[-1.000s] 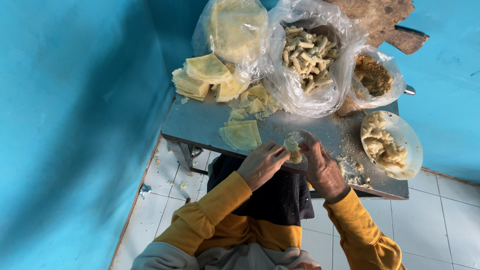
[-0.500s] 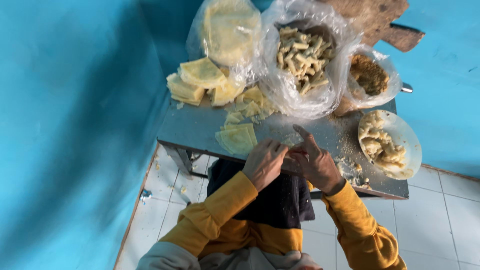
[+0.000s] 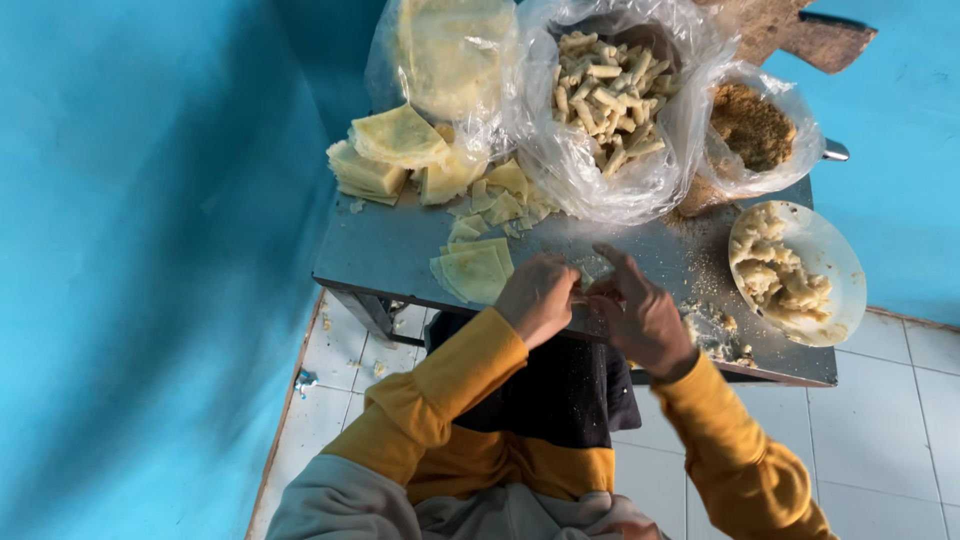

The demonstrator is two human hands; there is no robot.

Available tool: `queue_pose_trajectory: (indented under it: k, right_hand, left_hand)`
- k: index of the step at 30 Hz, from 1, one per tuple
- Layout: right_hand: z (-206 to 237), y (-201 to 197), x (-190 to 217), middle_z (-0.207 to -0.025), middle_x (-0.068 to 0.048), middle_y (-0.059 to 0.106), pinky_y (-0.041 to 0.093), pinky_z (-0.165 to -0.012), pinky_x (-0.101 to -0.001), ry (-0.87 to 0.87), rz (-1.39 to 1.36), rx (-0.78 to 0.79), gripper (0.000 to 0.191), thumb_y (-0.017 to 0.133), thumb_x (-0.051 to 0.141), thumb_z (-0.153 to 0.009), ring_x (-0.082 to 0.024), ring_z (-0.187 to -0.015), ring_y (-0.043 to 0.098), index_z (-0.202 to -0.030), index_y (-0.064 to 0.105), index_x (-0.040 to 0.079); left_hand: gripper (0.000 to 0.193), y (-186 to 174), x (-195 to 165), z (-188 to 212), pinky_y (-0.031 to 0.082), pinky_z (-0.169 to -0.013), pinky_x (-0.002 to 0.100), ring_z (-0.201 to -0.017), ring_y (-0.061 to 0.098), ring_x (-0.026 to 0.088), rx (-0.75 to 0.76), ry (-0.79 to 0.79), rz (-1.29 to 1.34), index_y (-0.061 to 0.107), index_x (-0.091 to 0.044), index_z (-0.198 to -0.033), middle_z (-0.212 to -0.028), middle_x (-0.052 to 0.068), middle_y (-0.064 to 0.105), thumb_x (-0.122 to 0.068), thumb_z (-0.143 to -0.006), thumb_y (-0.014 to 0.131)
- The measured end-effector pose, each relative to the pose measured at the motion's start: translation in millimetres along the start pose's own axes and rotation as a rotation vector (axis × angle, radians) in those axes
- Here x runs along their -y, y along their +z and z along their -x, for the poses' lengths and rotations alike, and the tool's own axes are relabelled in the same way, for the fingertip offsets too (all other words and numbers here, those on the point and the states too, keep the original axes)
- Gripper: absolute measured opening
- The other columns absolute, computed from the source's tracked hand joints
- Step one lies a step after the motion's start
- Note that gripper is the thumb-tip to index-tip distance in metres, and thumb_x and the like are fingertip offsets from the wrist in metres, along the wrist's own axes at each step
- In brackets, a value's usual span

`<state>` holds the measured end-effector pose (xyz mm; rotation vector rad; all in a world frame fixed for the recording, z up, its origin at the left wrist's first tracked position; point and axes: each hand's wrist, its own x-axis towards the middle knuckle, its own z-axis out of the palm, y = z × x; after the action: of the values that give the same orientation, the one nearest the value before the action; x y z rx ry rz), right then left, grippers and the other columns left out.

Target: The person sits at a small metal table and wraps triangular dough wrappers around a filling by hand, pinching each closed and placing the finished piece onto a plate. They repeatedly take wrappers from a stack, add filling, and set completed wrapped pieces aside, with wrapped snacks in plastic bags nearby.

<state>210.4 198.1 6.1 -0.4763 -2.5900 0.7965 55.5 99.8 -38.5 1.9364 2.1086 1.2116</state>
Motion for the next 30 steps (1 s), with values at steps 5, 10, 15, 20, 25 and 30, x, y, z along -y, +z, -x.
queue_pose_trajectory:
  k: [5, 10, 15, 20, 25, 30]
  right_hand:
    - [-4, -7, -10, -0.09, -0.012, 0.076, 0.063, -0.069, -0.0362, 0.204, -0.1, 0.084, 0.073, 0.064, -0.008, -0.089, -0.021, -0.079, 0.074, -0.154, 0.038, 0.013]
    - [21, 12, 7, -0.108, -0.017, 0.073, 0.06, -0.073, -0.0341, -0.265, 0.271, -0.176, 0.072, 0.066, -0.003, -0.095, -0.026, -0.089, 0.072, -0.155, 0.026, 0.006]
    - [7, 0, 16, -0.09, -0.012, 0.074, 0.059, -0.066, -0.0391, -0.164, 0.309, -0.128, 0.069, 0.065, -0.002, -0.092, -0.028, -0.077, 0.074, -0.152, 0.031, 0.003]
    - [-12, -8, 14, -0.091, -0.013, 0.074, 0.062, -0.065, -0.0349, 0.117, -0.058, -0.002, 0.065, 0.058, -0.005, -0.09, -0.027, -0.076, 0.076, -0.15, 0.034, 0.0]
    - [5, 4, 12, -0.108, -0.02, 0.073, 0.064, -0.075, -0.0389, -0.219, 0.261, -0.121, 0.06, 0.061, -0.004, -0.095, -0.031, -0.089, 0.075, -0.15, 0.037, -0.003]
    - [17, 8, 6, -0.11, -0.018, 0.074, 0.063, -0.078, -0.0395, -0.304, 0.467, -0.186, 0.058, 0.06, -0.004, -0.095, -0.03, -0.095, 0.075, -0.149, 0.041, 0.002]
  left_hand:
    - [0.014, -1, 10, 2, 0.054, -0.069, 0.048, -0.075, 0.069, 0.037, -0.097, 0.108, 0.136, 0.069, -0.003, -0.091, -0.075, 0.015, 0.067, -0.014, -0.089, 0.076]
    - [0.013, 13, 5, 21, 0.056, -0.077, 0.04, -0.087, 0.067, 0.028, -0.124, 0.285, -0.23, 0.068, -0.001, -0.097, -0.093, 0.015, 0.068, -0.01, -0.088, 0.07]
    - [0.01, 7, 6, 14, 0.055, -0.087, 0.044, -0.097, 0.066, 0.03, -0.032, 0.175, -0.234, 0.068, -0.004, -0.091, -0.095, 0.013, 0.066, -0.008, -0.083, 0.07]
    - [0.022, 4, 6, 8, 0.052, -0.079, 0.045, -0.09, 0.064, 0.033, -0.156, 0.177, -0.098, 0.07, -0.002, -0.102, -0.097, 0.017, 0.065, -0.005, -0.081, 0.072]
    - [0.023, 0, -10, 20, 0.054, -0.084, 0.04, -0.095, 0.063, 0.027, 0.136, 0.218, -0.445, 0.069, 0.001, -0.103, -0.098, 0.014, 0.066, -0.014, -0.086, 0.072]
    - [0.028, -11, -29, 37, 0.044, -0.108, 0.044, -0.12, 0.054, 0.029, 0.049, 0.221, -0.595, 0.071, 0.004, -0.11, -0.12, 0.015, 0.062, -0.017, -0.091, 0.069]
